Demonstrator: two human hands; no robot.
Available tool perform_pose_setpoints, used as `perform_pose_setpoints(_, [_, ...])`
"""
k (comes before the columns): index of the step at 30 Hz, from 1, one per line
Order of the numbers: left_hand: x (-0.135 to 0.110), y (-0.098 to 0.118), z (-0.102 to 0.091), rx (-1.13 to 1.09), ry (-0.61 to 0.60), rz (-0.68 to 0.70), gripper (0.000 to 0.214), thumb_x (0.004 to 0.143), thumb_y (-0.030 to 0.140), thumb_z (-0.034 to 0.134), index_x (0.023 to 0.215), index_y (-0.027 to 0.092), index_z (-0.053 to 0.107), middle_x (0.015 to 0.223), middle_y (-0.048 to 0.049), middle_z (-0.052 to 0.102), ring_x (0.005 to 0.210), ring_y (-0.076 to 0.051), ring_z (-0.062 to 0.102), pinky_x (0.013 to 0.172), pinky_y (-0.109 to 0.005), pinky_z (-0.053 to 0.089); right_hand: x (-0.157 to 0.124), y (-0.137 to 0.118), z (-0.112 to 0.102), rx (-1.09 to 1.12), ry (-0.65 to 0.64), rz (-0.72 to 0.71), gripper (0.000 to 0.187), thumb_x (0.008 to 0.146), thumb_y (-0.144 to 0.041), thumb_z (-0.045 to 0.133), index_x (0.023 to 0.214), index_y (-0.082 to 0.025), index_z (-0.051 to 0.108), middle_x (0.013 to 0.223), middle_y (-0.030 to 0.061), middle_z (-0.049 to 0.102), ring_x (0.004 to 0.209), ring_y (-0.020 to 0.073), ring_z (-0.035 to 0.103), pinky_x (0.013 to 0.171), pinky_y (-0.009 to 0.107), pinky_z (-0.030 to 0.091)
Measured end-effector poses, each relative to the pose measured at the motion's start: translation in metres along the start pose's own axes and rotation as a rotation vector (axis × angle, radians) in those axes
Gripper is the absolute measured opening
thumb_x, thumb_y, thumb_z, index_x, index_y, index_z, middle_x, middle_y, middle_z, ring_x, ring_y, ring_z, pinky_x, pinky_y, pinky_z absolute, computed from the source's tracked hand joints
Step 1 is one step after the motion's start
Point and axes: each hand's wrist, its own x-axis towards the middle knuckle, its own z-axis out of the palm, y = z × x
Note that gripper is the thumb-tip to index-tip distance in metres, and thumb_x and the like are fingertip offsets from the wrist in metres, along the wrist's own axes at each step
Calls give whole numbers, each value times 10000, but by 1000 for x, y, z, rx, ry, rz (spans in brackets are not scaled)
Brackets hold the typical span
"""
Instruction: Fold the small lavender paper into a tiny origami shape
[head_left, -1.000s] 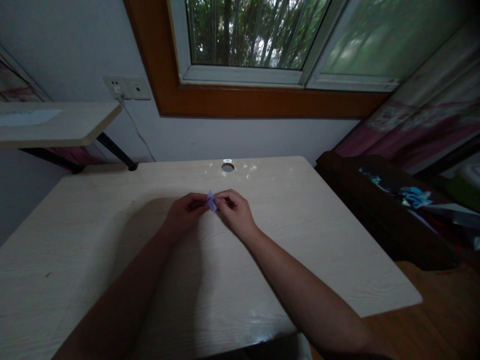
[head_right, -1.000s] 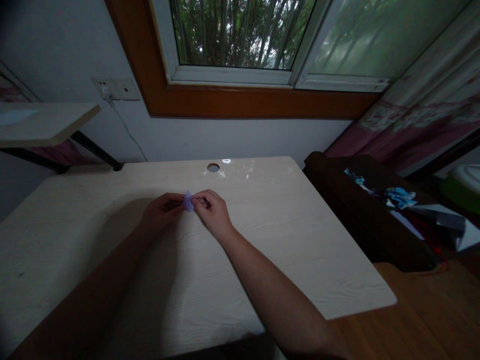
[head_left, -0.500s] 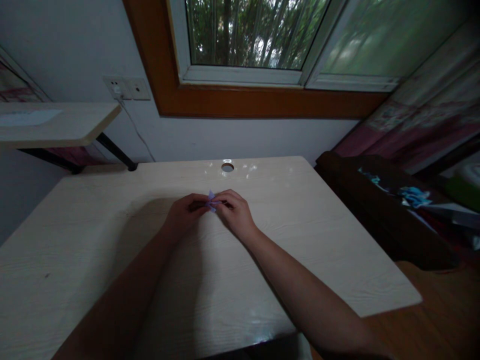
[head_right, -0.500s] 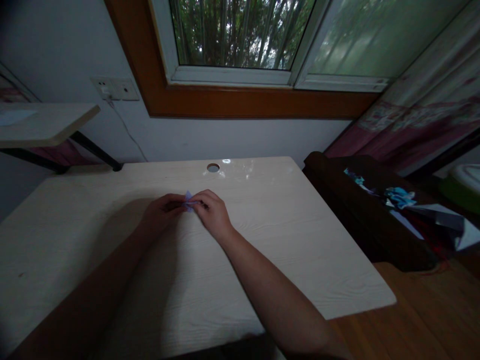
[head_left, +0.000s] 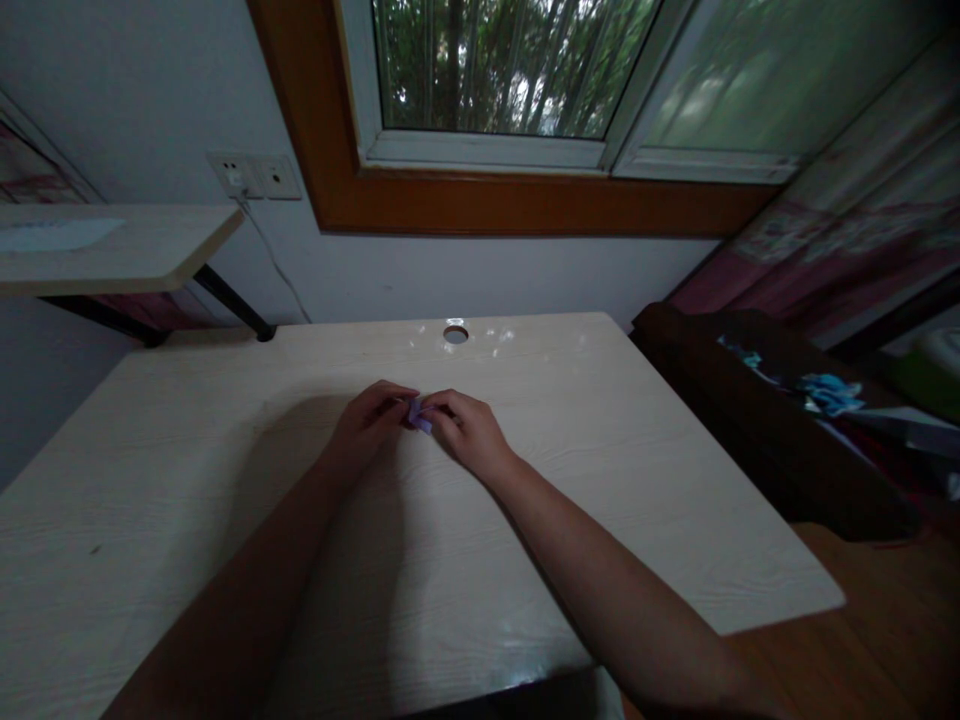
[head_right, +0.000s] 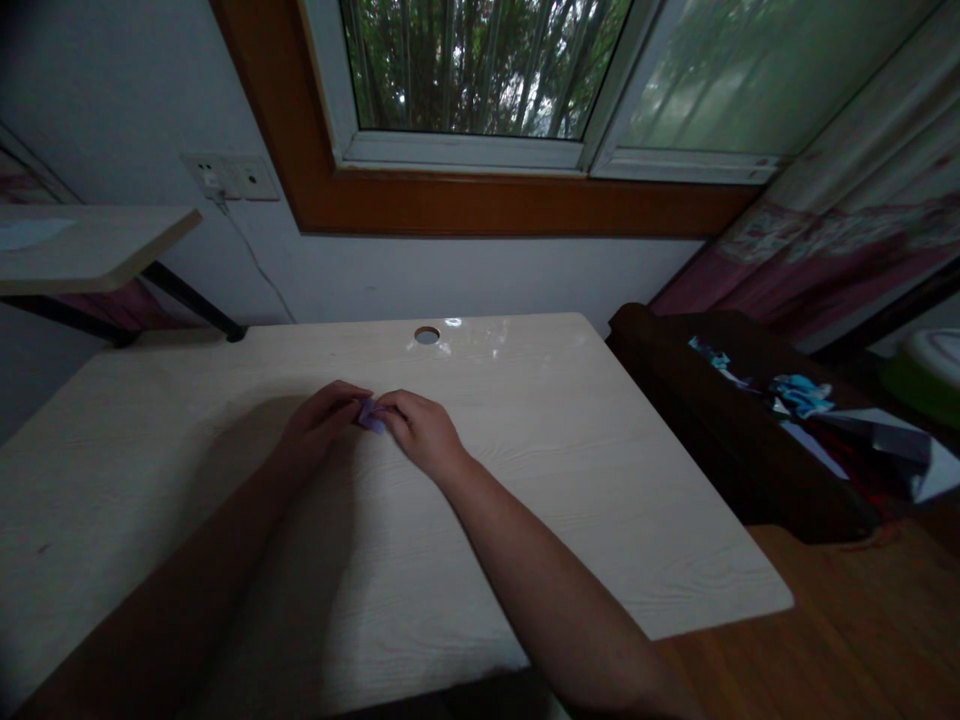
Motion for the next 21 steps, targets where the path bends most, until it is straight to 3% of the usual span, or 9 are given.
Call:
perform_pose_setpoints(7, [2,2,-1,40,-10,4,187,846,357,674,876,174,700,854,-48,666,785,-166,649,717,-288,566,0,0,-4,-192,-82,-96,189,986,-291,497,1086,-242,649,1000,59,730,911,196,684,830,311,514])
perform_pose_setpoints(13, [4,-4,-2,-76,-24,-111,197,780,339,740,825,158,674,750,-23,690,720,-161,665,705,-290,555,1,-5,-6,-270,-108,-141,208,996,-280,469,1079,-203,643,1001,82,718,917,198,673,823,304,505])
perform_pose_setpoints(21, [4,-4,-4,-85,-33,-155,143,779,286,725,830,160,682,751,-21,694,727,-155,656,714,-278,538,1,-4,-2,-96,-16,-2,142,956,-311,557,982,-222,664,904,50,720,839,181,678,765,282,503])
